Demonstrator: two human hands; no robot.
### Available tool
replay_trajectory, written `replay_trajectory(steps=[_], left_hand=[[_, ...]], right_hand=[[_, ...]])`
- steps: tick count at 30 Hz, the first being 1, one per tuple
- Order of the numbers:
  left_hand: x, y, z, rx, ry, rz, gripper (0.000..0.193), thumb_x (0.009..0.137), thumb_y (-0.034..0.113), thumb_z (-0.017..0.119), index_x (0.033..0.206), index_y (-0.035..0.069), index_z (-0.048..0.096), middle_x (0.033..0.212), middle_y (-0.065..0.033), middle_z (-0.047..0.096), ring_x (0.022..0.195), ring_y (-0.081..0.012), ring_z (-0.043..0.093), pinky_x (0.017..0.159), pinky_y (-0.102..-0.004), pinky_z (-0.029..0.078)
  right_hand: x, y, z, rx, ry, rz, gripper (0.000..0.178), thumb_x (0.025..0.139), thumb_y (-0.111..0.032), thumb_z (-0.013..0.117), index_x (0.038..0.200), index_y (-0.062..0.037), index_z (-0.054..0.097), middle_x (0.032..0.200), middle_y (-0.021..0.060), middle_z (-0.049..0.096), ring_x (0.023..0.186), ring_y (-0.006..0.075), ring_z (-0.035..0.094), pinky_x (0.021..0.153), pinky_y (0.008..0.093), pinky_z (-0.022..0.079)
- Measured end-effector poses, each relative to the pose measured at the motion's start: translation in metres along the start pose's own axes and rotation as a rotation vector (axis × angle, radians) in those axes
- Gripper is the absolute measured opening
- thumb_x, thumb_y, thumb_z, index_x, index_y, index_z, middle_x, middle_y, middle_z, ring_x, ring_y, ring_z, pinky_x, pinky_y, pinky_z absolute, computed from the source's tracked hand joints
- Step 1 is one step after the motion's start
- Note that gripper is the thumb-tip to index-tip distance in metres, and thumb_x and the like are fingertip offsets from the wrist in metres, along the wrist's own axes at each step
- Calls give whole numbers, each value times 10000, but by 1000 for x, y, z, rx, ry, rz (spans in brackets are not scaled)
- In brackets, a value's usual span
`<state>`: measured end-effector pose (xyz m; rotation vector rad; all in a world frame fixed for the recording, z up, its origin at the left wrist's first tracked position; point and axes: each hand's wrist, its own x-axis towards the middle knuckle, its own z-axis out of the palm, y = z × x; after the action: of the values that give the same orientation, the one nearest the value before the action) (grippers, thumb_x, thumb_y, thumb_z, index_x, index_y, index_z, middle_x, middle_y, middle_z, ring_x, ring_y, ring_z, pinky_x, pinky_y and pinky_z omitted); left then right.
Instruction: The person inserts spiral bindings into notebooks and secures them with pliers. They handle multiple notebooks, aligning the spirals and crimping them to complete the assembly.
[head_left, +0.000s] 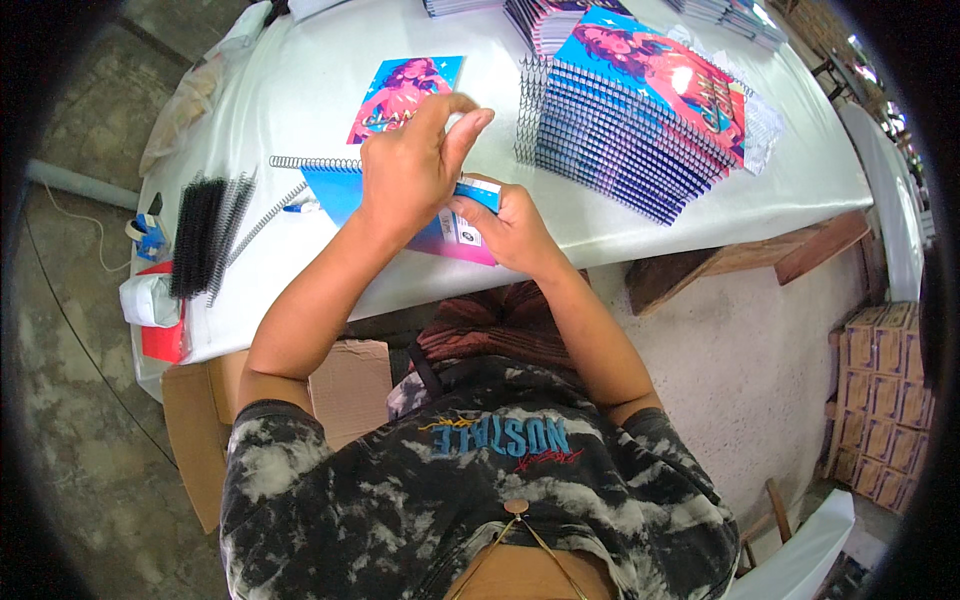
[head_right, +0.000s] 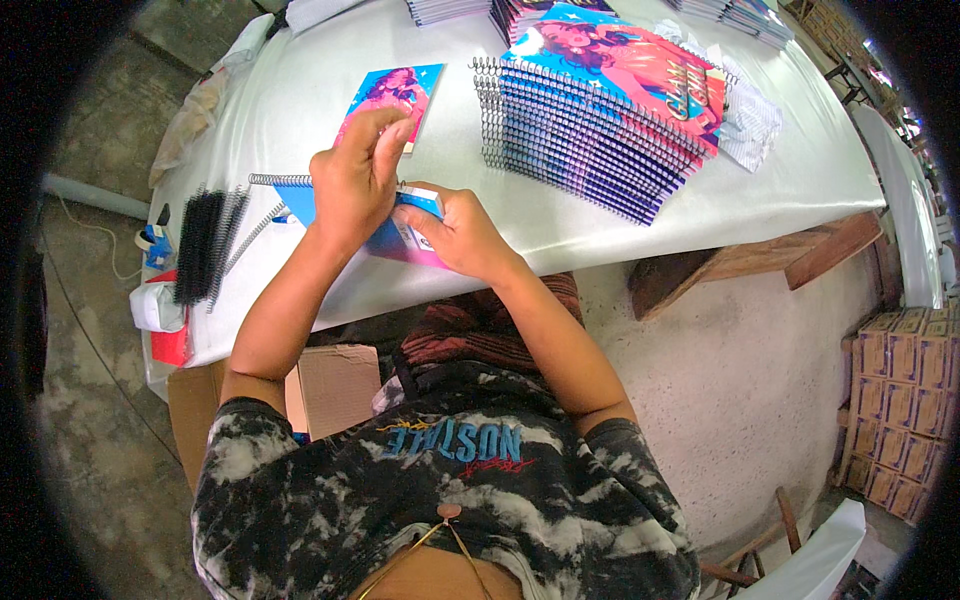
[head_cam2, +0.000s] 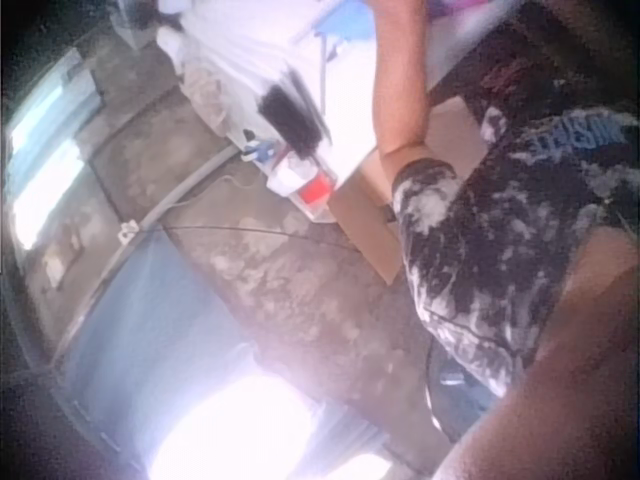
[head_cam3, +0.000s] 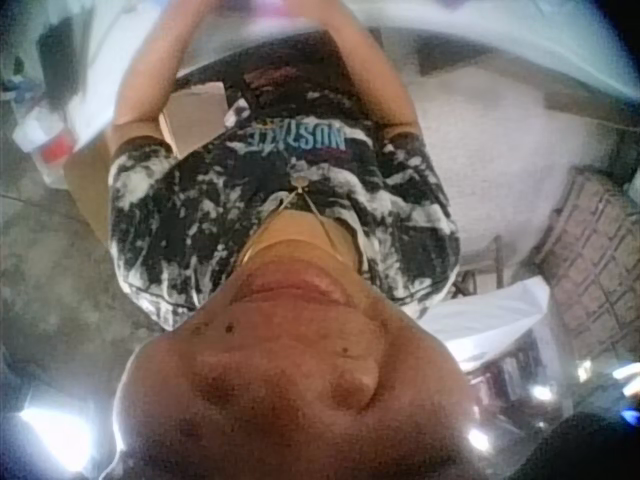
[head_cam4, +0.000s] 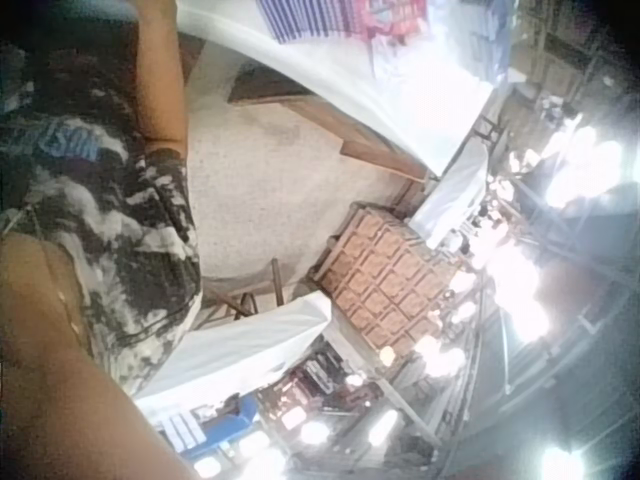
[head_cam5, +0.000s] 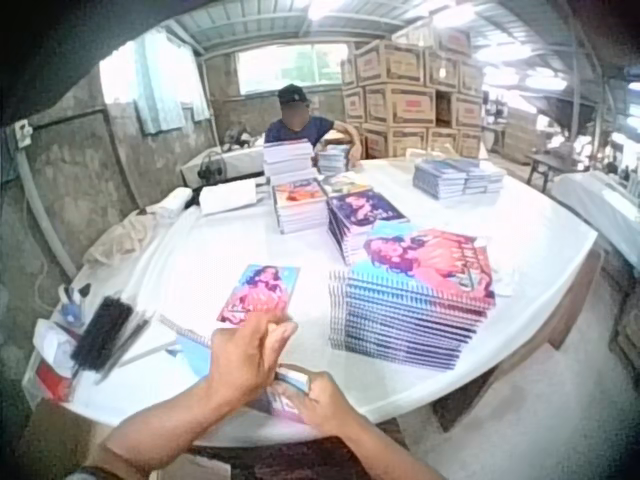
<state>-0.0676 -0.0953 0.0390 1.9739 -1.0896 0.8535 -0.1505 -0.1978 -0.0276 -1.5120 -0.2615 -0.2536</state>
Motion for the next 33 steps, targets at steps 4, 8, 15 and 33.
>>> replay_trajectory(steps=[4, 8, 15, 33], left_hand=[[10, 7, -5, 70, -147, -145, 304, 839, 338, 609, 1031, 104, 583, 499, -60, 513, 416, -209, 518, 408, -315, 396], [23, 3, -14, 43, -64, -28, 537, 815, 462, 577, 1198, 93, 503, 920, -209, 587, 857, -309, 589, 706, -424, 459], [-86, -9, -11, 43, -269, 262, 1016, 689, 746, 466, 1369, 19, 265, 1362, -277, 283, 1274, -483, 205, 1022, -598, 65], [-36, 72, -103, -149, 63, -538, 328, 944, 162, 409, 1137, -76, 529, 1023, -157, 623, 852, -159, 593, 758, -273, 469]], right_hand=[[2, -4, -2, 46, -10, 92, 255, 885, -159, 552, 1080, 1, 588, 839, 61, 648, 746, 101, 558, 699, 275, 462], [1, -11, -1, -61, 18, -36, 264, 860, -104, 548, 1107, -16, 582, 949, 99, 659, 821, 155, 609, 750, 287, 471], [-2, -6, -2, -283, 109, -239, 489, 690, 55, 518, 1158, -78, 570, 1076, 153, 614, 950, 311, 613, 831, 350, 481], [14, -97, 40, -626, -223, -574, 834, 724, -218, 623, 1401, -25, 176, 1441, 208, 177, 1349, 411, 100, 1032, 602, 82]])
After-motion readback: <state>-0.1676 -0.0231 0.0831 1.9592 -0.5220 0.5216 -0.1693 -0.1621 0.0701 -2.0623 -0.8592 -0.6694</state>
